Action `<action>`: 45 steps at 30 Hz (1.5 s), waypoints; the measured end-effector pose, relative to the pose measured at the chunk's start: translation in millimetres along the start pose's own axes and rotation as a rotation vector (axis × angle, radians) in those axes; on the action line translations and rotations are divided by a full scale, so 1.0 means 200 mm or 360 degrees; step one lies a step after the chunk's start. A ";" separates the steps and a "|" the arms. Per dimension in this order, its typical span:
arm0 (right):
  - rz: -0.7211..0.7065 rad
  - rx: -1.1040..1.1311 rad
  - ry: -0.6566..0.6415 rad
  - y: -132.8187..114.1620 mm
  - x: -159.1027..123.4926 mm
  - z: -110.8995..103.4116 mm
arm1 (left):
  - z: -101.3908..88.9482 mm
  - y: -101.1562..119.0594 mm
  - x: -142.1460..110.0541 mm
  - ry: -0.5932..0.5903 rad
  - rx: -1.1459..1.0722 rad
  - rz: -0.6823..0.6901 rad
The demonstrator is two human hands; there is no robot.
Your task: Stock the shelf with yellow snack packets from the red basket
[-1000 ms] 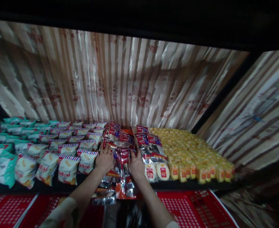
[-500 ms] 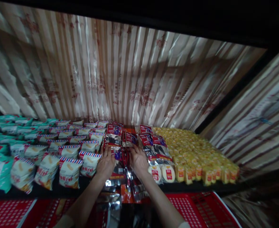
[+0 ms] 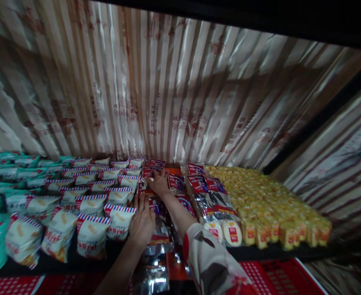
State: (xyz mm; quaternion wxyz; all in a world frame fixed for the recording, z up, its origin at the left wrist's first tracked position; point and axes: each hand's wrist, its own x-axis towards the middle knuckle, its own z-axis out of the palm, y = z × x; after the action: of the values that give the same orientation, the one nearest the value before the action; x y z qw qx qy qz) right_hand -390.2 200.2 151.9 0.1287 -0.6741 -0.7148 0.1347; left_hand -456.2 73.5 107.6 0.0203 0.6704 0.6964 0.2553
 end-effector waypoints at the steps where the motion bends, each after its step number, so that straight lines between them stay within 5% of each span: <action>1: -0.0015 0.0013 0.0005 0.00 0.02 0.01 | 0.00 0.00 0.00 0.0019 0.0029 0.0003; 8: 0.0040 -0.0059 0.0021 -0.06 0.04 0.00 | -0.02 0.05 0.06 0.0148 0.0012 0.0007; 18: 0.0171 -0.0001 -0.0112 -0.06 0.06 0.02 | 0.01 0.05 0.06 0.0047 0.0042 0.0071; 24: -0.0028 -0.0077 -0.0024 -0.05 0.07 0.05 | -0.01 0.07 0.06 0.0096 -0.0005 -0.0010; 37: -0.0004 -0.0036 0.0061 -0.04 0.22 0.07 | -0.05 0.05 0.11 -0.0022 0.0000 0.0035; 45: -0.0113 -0.0095 -0.0032 -0.05 0.26 0.07 | -0.02 0.04 0.12 0.0091 -0.0082 0.0043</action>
State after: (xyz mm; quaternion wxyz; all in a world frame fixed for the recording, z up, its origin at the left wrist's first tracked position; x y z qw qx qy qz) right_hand -408.7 251.4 142.1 0.1062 -0.6505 -0.7431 0.1154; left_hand -452.9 95.0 121.3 0.0140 0.6714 0.6808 0.2925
